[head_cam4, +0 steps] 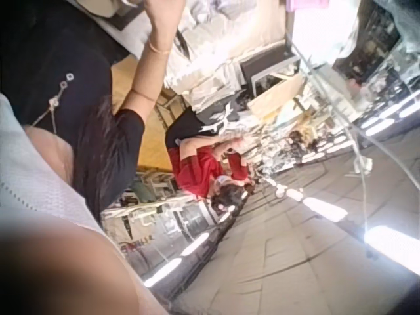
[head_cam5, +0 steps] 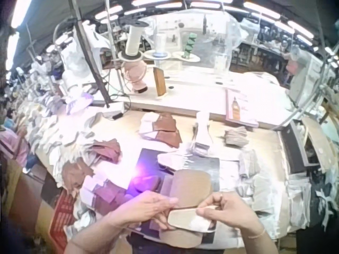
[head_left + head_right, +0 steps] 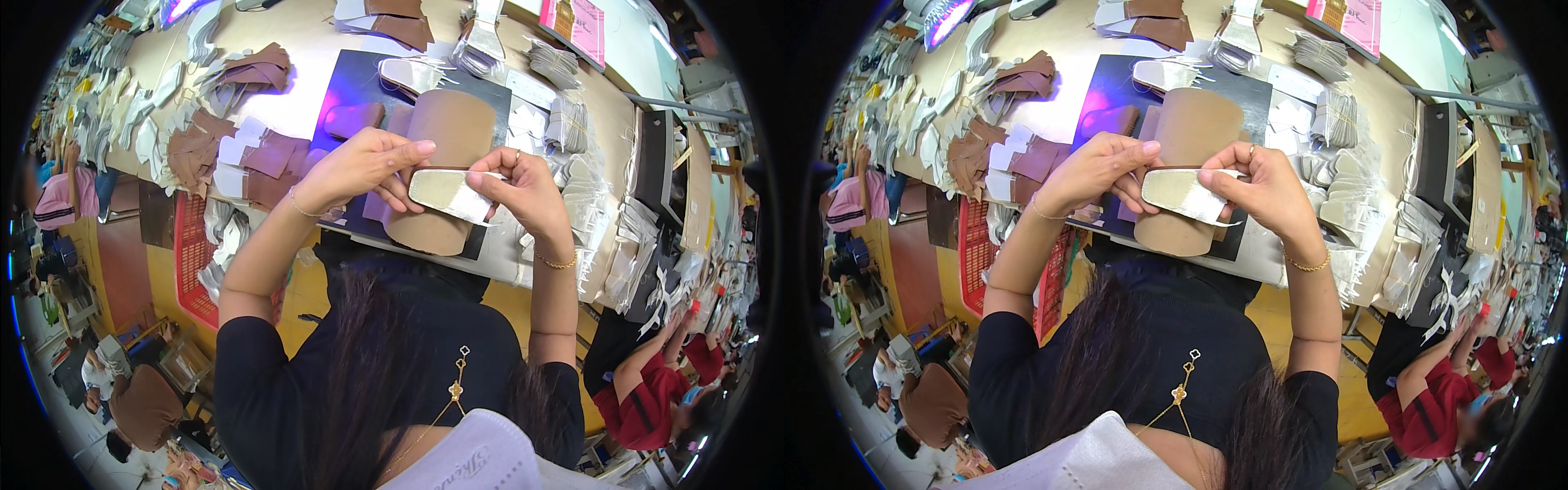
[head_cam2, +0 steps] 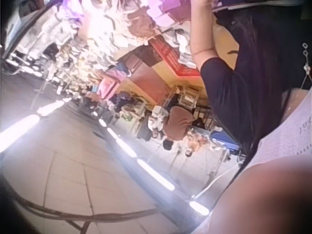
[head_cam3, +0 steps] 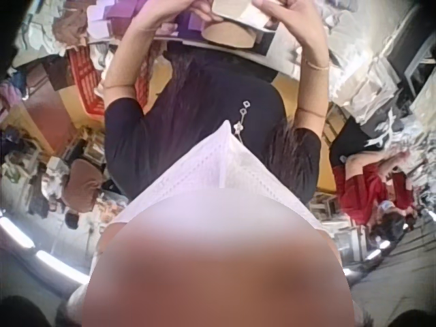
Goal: The person repeatedly picks up small fabric pieces and aligns them with a cardboard template on a worktable. They place each piece onto the template, adjust its position, and then set it aside. The process is repeated for multiple pieces throughout the clip.
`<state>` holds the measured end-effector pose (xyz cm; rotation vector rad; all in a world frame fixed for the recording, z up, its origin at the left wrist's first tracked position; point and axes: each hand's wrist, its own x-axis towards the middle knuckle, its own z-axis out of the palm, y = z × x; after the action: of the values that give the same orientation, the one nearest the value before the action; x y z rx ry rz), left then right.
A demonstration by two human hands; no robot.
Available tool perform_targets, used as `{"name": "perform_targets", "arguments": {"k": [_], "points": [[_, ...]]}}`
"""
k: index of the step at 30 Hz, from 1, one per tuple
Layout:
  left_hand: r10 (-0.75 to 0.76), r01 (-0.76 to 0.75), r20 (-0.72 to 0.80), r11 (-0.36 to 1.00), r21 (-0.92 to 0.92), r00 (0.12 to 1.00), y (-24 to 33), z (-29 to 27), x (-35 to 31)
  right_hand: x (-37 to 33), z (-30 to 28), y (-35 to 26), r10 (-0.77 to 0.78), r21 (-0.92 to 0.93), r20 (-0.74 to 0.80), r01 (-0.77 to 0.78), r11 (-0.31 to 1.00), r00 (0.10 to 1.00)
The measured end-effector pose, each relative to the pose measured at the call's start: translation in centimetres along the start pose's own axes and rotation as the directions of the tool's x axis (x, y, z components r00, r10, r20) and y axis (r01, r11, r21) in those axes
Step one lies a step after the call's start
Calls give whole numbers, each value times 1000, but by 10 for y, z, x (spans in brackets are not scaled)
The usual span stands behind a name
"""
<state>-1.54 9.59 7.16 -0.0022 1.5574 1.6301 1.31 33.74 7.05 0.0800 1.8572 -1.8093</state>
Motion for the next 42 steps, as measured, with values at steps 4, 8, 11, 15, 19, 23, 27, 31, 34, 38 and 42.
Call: {"name": "perform_targets", "arguments": {"k": [4, 8, 11, 15, 19, 23, 27, 31, 34, 38, 42], "points": [[-24, 24, 12, 1000, 1, 1000, 3, 0, -2, 3, 0, 0, 2, -25, 0, -2, 1000, 1000], [-22, 22, 42, 1000, -19, 999, 5, -1, -1, 5, 0, 1, 9, -50, 0, -9, 999, 1000], [-43, 43, 59, 999, -13, 997, 5, -3, 0, 5, 1, 0, 21, -66, 4, -21, 998, 1000], [-52, 48, 66, 997, 61, 996, 3, -6, 3, 2, 4, 2, -21, -129, -37, 17, 992, 999], [-100, 99, 31, 994, 47, 994, -1, -10, 8, -1, 4, 13, -47, -223, -90, 26, 974, 995], [-152, 152, 2, 988, 26, 988, -6, -10, 11, 2, 2, 27, -77, -252, -190, 27, 967, 979], [-47, 48, -31, 998, 35, 998, -10, -8, 9, -13, 2, 22, -439, -529, -481, 148, 836, 759], [-30, 29, 13, 998, 49, 999, -11, -11, 7, -27, 34, 12, -800, -752, 110, 576, 321, 590], [91, -84, -12, 953, 290, 996, -14, -15, 13, -13, 57, 23, -708, -698, 363, 680, 224, 606], [61, -61, 6, 992, 111, 998, -21, -17, 18, -5, 51, 53, -686, -730, 334, 638, 245, 647], [-53, 51, 24, 997, 63, 998, -18, -18, 18, -9, 47, 72, -725, -637, 101, 604, 479, 682]]}}
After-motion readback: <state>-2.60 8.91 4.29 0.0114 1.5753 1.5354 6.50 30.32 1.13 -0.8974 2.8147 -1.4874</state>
